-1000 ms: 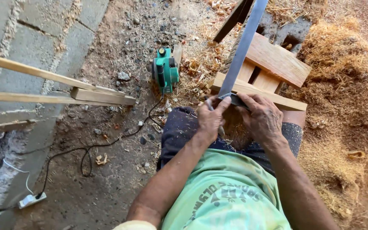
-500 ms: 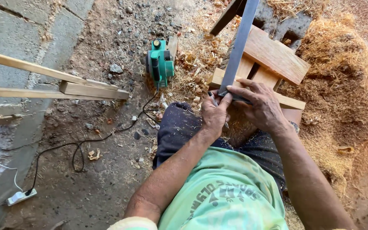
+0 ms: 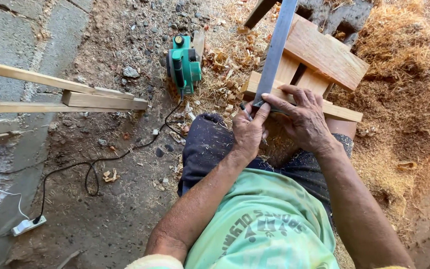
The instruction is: The person sits on the ground and uses a try square and a marker to draw lines on a small piece of wood resting on their lap. They repeatedly reposition the square and mark the wood to create precise guidelines.
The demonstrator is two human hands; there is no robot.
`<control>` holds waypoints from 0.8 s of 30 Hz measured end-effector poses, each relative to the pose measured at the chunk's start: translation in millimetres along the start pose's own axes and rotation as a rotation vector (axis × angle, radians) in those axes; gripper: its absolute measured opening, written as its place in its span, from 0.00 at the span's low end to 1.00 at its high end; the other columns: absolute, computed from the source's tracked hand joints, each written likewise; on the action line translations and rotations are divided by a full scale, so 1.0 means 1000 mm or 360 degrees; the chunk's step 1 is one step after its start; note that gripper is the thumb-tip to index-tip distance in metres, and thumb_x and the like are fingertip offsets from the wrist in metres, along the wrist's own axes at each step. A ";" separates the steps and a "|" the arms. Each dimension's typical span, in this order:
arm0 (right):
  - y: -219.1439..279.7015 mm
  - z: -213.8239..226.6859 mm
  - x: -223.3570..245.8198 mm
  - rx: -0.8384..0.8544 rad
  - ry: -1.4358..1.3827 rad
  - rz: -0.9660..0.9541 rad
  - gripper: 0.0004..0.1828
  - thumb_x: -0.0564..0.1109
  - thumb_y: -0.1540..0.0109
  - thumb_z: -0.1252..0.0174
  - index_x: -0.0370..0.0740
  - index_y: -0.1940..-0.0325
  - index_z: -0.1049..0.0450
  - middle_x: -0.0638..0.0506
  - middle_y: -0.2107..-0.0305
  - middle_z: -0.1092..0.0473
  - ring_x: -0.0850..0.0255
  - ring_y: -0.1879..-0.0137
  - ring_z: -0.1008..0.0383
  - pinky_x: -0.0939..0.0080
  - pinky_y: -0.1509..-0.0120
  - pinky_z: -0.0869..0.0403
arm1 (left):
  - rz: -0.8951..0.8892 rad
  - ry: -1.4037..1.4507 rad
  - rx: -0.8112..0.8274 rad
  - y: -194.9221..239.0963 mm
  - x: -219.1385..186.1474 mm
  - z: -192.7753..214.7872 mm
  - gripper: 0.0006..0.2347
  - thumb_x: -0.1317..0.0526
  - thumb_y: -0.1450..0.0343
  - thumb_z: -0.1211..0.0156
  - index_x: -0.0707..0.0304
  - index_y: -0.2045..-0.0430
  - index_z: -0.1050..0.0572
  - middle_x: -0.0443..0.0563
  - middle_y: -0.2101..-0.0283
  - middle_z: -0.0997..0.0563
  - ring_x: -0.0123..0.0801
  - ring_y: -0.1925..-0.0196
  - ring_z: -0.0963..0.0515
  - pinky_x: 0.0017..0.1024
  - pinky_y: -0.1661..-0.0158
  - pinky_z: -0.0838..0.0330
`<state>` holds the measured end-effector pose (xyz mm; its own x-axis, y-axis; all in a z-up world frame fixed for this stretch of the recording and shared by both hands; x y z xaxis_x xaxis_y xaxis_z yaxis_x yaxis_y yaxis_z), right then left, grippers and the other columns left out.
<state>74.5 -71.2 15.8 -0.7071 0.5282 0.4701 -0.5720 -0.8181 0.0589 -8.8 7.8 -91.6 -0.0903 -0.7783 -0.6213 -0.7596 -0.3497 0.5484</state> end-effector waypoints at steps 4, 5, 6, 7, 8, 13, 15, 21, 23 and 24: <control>0.000 -0.001 -0.001 0.0033 0.0076 -0.0021 0.36 0.41 0.43 0.37 0.66 0.31 0.28 0.49 0.36 0.35 0.49 0.35 0.37 0.43 0.32 0.39 | -0.0003 -0.0044 -0.0001 0.003 -0.006 -0.002 0.09 0.59 0.25 0.38 0.63 0.56 0.22 0.38 0.73 0.24 0.15 0.83 0.35 0.19 0.84 0.40; 0.000 0.000 0.000 0.0012 0.0048 -0.0014 0.34 0.42 0.42 0.36 0.66 0.31 0.28 0.48 0.36 0.35 0.49 0.34 0.37 0.43 0.32 0.39 | -0.0034 -0.0070 0.0015 0.004 -0.007 -0.002 0.09 0.58 0.25 0.39 0.63 0.56 0.22 0.39 0.73 0.24 0.15 0.83 0.35 0.20 0.84 0.39; 0.000 0.002 0.001 -0.0008 0.0022 -0.0008 0.33 0.44 0.41 0.36 0.65 0.31 0.28 0.48 0.36 0.35 0.49 0.34 0.37 0.42 0.33 0.40 | -0.0064 -0.0095 0.0031 0.004 -0.008 -0.003 0.09 0.58 0.24 0.39 0.64 0.56 0.23 0.39 0.73 0.25 0.15 0.83 0.34 0.20 0.84 0.38; 0.000 0.002 0.001 -0.0004 0.0019 -0.0006 0.33 0.44 0.41 0.36 0.65 0.31 0.28 0.48 0.36 0.35 0.49 0.34 0.37 0.42 0.33 0.40 | -0.0063 -0.0093 0.0026 0.005 -0.008 -0.003 0.09 0.58 0.24 0.39 0.64 0.56 0.23 0.39 0.73 0.25 0.15 0.83 0.34 0.20 0.84 0.38; 0.000 0.003 0.002 -0.0014 0.0016 0.0001 0.33 0.45 0.41 0.36 0.65 0.31 0.28 0.48 0.36 0.35 0.49 0.34 0.37 0.42 0.32 0.40 | -0.0079 -0.0132 0.0025 0.005 -0.010 -0.003 0.09 0.58 0.24 0.39 0.64 0.57 0.22 0.39 0.74 0.25 0.15 0.83 0.34 0.20 0.84 0.38; 0.001 0.001 0.000 -0.0004 0.0019 -0.0016 0.33 0.44 0.41 0.37 0.65 0.31 0.28 0.48 0.36 0.35 0.49 0.34 0.36 0.43 0.32 0.40 | -0.0101 -0.0161 0.0048 0.005 -0.011 -0.004 0.09 0.58 0.24 0.39 0.64 0.57 0.22 0.38 0.74 0.26 0.14 0.82 0.34 0.19 0.84 0.38; 0.001 0.002 0.001 -0.0003 -0.0005 -0.0017 0.32 0.45 0.40 0.36 0.65 0.32 0.28 0.48 0.36 0.35 0.49 0.34 0.37 0.43 0.32 0.40 | -0.0101 -0.0185 0.0042 0.006 -0.013 -0.004 0.09 0.57 0.24 0.40 0.64 0.57 0.22 0.38 0.75 0.26 0.14 0.83 0.34 0.19 0.85 0.38; 0.000 0.002 0.000 0.0025 0.0008 -0.0031 0.35 0.42 0.43 0.37 0.65 0.32 0.28 0.48 0.36 0.35 0.49 0.34 0.37 0.42 0.31 0.40 | -0.0082 -0.0215 0.0025 0.006 -0.013 -0.004 0.09 0.58 0.24 0.40 0.63 0.57 0.22 0.37 0.76 0.27 0.14 0.84 0.35 0.19 0.85 0.38; 0.000 0.002 0.000 0.0034 0.0022 -0.0031 0.36 0.41 0.43 0.37 0.64 0.31 0.28 0.48 0.36 0.35 0.49 0.34 0.37 0.42 0.31 0.40 | -0.0078 -0.0184 0.0029 0.006 -0.012 -0.004 0.09 0.58 0.24 0.39 0.63 0.57 0.22 0.37 0.76 0.27 0.14 0.84 0.35 0.19 0.85 0.39; 0.000 0.002 0.001 0.0041 0.0036 -0.0031 0.36 0.41 0.44 0.37 0.64 0.31 0.28 0.47 0.36 0.36 0.48 0.34 0.37 0.42 0.32 0.40 | -0.0075 -0.0154 0.0034 0.006 -0.011 -0.004 0.09 0.58 0.24 0.39 0.63 0.57 0.22 0.37 0.76 0.27 0.14 0.84 0.35 0.19 0.85 0.39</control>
<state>75.0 -71.1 17.9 -0.7054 0.5491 0.4483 -0.5752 -0.8130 0.0907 -10.0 12.5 -79.2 -0.1154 -0.7069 -0.6978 -0.7779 -0.3725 0.5061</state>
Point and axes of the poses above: each hand's wrist, its own y-axis away from the middle knuckle, its own z-axis out of the back of the hand, x = y × z, the point moved 9 cm from there along -y, towards the middle knuckle
